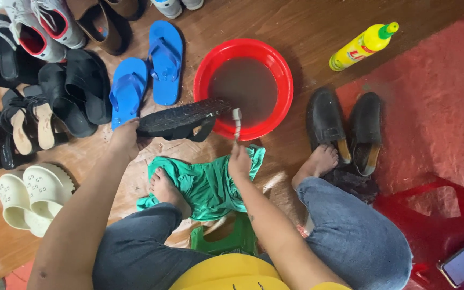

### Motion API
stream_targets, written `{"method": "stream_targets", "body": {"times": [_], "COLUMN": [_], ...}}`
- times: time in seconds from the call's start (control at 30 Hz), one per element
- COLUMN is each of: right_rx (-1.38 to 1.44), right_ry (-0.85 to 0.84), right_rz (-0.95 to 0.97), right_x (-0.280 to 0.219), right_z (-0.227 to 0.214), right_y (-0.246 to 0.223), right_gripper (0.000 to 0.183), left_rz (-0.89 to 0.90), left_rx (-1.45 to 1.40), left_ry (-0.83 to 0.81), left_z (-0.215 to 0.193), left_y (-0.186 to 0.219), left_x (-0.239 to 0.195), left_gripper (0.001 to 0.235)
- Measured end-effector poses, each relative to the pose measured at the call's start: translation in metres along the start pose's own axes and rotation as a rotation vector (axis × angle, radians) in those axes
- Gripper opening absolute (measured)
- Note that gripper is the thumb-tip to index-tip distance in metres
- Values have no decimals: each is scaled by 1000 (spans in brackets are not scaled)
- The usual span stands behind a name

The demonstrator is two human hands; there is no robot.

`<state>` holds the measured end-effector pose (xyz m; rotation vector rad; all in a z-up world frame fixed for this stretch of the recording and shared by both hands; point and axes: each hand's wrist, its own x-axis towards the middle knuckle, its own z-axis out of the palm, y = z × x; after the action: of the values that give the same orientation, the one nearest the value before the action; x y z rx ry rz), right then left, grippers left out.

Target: The person scrubs the sole of a black shoe using a toothbrush and water from a red basin. They repeatedly dip the brush into the water and scrub the shoe's sole, then rinse the brush. The person also briefly handles a green cloth.

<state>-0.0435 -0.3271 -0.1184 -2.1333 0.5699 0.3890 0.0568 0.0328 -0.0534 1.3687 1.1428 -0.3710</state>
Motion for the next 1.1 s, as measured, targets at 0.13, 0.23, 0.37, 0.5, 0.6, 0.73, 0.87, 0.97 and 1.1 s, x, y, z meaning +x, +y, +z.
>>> {"method": "stream_targets", "body": {"times": [0.13,0.23,0.37,0.5,0.6,0.73,0.87,0.97,1.1], "right_rx": [-13,-17,6,19,85,75,251,288,780], "right_ry": [53,83,189,296,76,-12,25,97,-53], "right_rz": [23,47,-36,-303,-356,-146,158,121,461], "right_x": [11,3,17,15,-11,4,7,21,91], "right_z": [-23,-27,-18,2,13,20,-27,-41,-3], "right_y": [-17,-29,-27,-45,-68,-52,-92,-103,-50], "right_gripper": [41,33,35,37,38,55,54,55,47], "left_rz": [1,1,-34,-60,-34,-39,-90,-93,-86], "left_rx": [14,25,15,-64,-90,-56,-107,-162,-428], "left_ry": [12,29,89,97,183,203,189,193,212], "left_z": [3,2,0,-4,-6,-7,-11,-3,11], "left_y": [15,11,14,13,12,21,32,41,54], "left_x": [-20,-14,-7,8,27,28,23,8,15], "left_gripper": [47,42,36,37,57,53,47,45,43]}}
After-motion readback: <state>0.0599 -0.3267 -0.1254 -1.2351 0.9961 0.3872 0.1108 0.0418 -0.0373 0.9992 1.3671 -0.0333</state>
